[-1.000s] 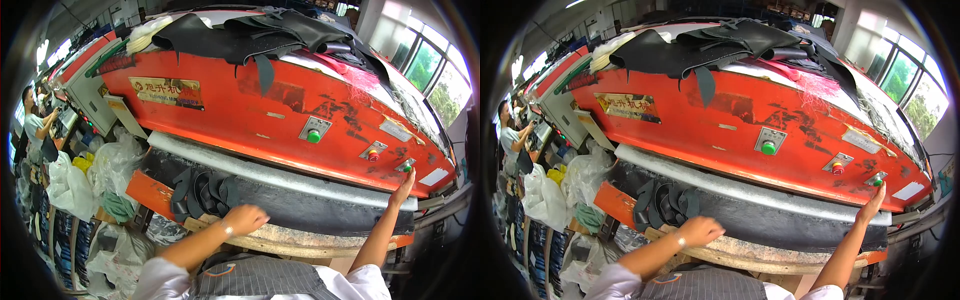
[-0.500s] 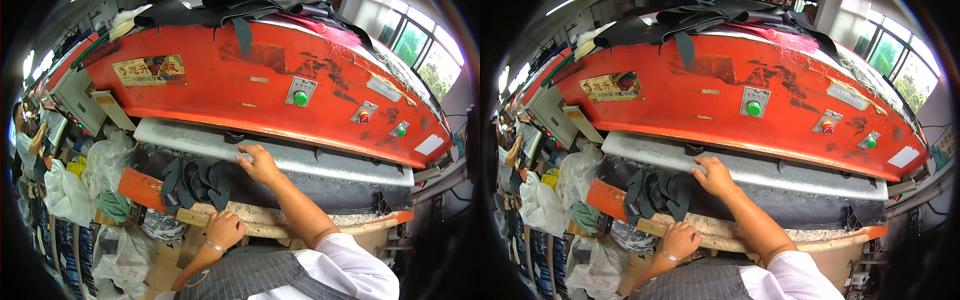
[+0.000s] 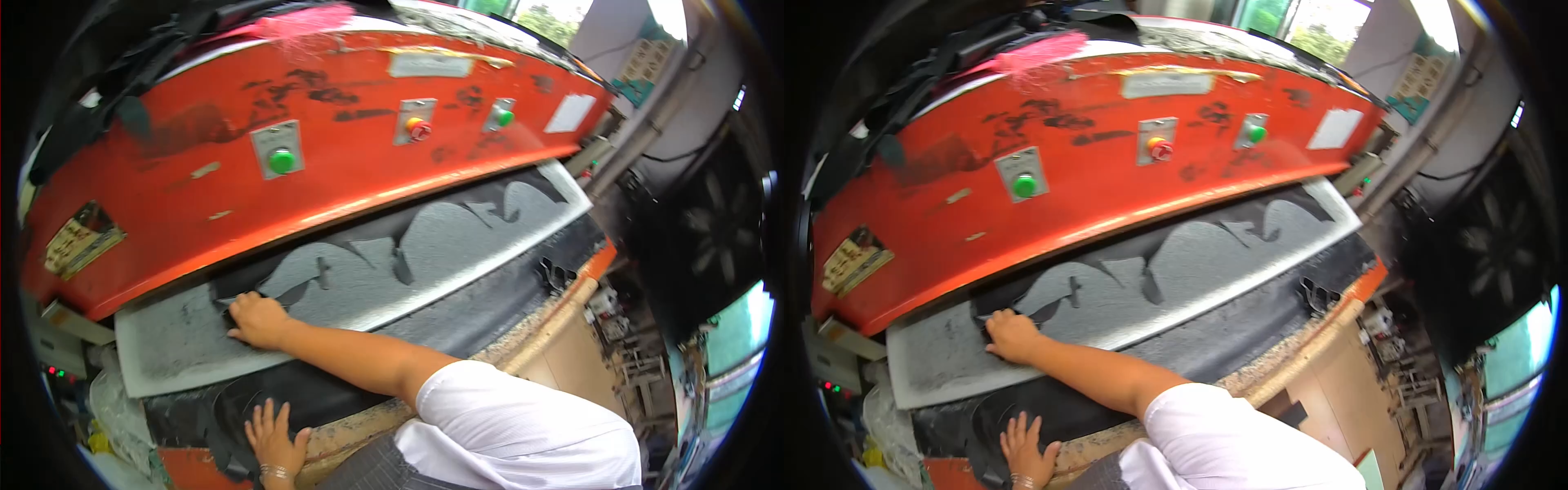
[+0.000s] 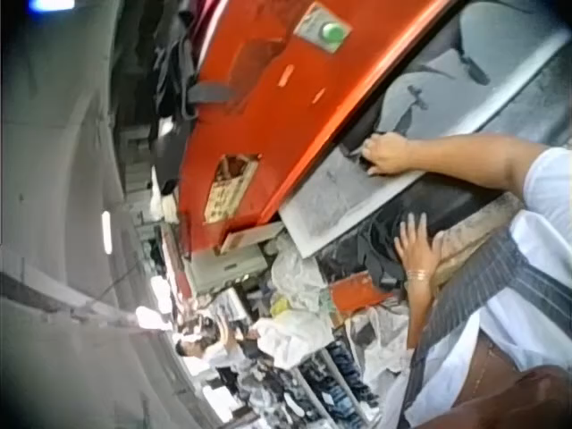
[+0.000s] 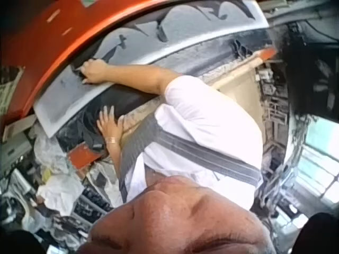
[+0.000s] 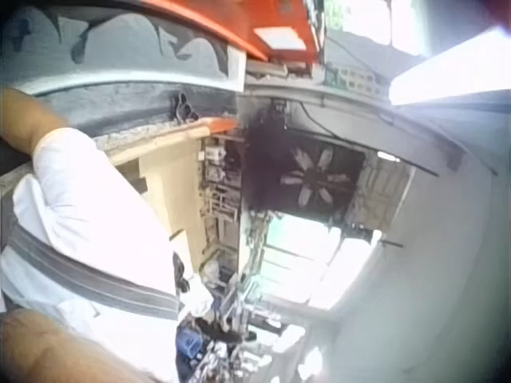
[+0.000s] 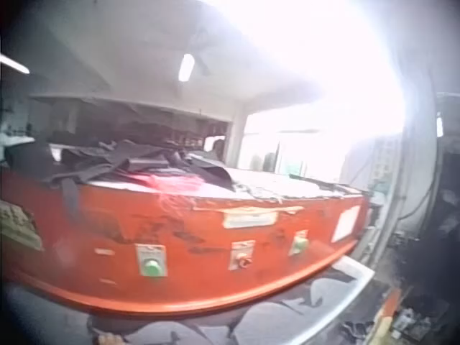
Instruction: Cutting shoe components from a large sheet of black material using a hydraulic press and metal dies, then finishing with scissors.
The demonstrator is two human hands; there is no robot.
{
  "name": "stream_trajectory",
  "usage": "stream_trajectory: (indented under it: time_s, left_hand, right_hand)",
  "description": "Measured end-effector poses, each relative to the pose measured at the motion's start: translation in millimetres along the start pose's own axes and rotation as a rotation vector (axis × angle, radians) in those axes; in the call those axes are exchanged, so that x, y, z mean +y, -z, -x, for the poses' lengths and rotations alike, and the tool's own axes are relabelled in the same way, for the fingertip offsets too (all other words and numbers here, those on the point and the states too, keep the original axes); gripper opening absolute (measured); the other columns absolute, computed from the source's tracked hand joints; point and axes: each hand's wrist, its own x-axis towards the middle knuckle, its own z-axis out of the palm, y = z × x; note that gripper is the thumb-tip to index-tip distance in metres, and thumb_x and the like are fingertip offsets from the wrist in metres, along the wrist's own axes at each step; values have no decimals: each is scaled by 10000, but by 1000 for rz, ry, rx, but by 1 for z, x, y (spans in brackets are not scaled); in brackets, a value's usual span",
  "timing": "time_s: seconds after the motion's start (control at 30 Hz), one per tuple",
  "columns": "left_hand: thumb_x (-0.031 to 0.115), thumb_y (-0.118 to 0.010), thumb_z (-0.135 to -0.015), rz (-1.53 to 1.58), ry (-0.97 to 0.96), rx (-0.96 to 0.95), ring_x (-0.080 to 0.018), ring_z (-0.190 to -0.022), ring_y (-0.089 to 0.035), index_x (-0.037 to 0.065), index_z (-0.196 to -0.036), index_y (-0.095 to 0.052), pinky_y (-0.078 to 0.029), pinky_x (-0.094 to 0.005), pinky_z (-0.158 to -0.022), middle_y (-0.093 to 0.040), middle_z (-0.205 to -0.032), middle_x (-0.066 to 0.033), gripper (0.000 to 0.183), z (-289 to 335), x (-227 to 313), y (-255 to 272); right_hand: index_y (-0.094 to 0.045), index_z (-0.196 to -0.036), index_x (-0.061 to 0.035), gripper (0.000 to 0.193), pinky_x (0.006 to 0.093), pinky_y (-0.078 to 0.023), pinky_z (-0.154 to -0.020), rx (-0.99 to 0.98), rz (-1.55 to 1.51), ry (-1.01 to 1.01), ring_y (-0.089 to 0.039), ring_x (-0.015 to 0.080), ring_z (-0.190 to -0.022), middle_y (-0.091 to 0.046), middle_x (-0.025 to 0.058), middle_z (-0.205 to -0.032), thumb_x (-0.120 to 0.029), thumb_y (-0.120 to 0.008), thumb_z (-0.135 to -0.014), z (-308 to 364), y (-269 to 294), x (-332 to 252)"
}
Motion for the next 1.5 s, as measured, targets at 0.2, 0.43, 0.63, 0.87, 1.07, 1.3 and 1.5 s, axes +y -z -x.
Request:
stream_trajectory:
  time_s: [0.2, 0.43, 0.63, 0.87, 1.07, 1.3, 1.5]
  left_hand:
    - [420, -596, -915, -173, -120, -34, -364, -1370, -338, 108, -1374, -507, -240, -537, -1119, -413, -1466, -169, 563, -21, 18, 14]
    - [534, -454, -955, -96, 112, -188, -385, -1398, -292, 83, -1418, -454, -216, -528, -1128, -361, -1508, -175, 646, -33, 38, 22]
    - [448, -529, -951, -128, 84, 240, -423, -1263, -446, 2, -1349, -505, -345, -478, -1064, -483, -1368, -266, 597, -26, 121, -3]
    - [359, -606, -919, 159, 25, 338, -425, -1178, -506, -1, -1313, -532, -387, -472, -1015, -544, -1272, -270, 539, -27, 305, -99]
    - [369, -609, -901, 42, 91, 371, -422, -1113, -540, -13, -1235, -593, -414, -466, -969, -597, -1191, -261, 507, -24, 353, -115]
    - [323, -590, -915, 13, 106, 337, -417, -1105, -541, -23, -1188, -618, -411, -464, -969, -605, -1175, -260, 442, -21, 360, -117]
    - [292, -580, -923, -13, 147, 350, -408, -1084, -552, -14, -1160, -638, -415, -454, -969, -620, -1150, -243, 391, -23, 362, -123]
  right_hand:
    - [-614, -974, 16, 480, 428, -519, -787, 71, -114, 197, -576, 336, -1011, -610, 183, -1032, -370, -745, -722, -1, -1, 38]
    - [-563, -909, -9, 566, 408, -487, -746, -106, -206, 600, -546, 319, -952, -565, 127, -956, -489, -736, -666, 131, 22, 81]
    - [-578, -1066, -35, 456, 420, -435, -935, -100, -312, 302, -496, 341, -1102, -570, 134, -1127, -245, -771, -710, 269, 193, 201]
    - [-631, -1167, -39, 433, 409, -463, -962, 378, -32, -670, -592, 355, -1092, -632, 196, -1154, -176, -742, -772, 440, 378, 404]
    - [-628, -1187, -57, 456, 413, -407, -1009, 514, 24, -746, -534, 358, -1123, -619, 167, -1158, -182, -750, -766, 494, 457, 556]
    - [-628, -1203, -91, 477, 392, -409, -1004, 274, 31, -535, -510, 323, -1149, -605, 143, -1168, -177, -772, -756, 461, 484, 633]
    - [-644, -1218, -200, 562, 369, -443, -980, 312, -156, -542, -525, 295, -1121, -569, 120, -1134, -142, -828, -690, 483, 479, 665]
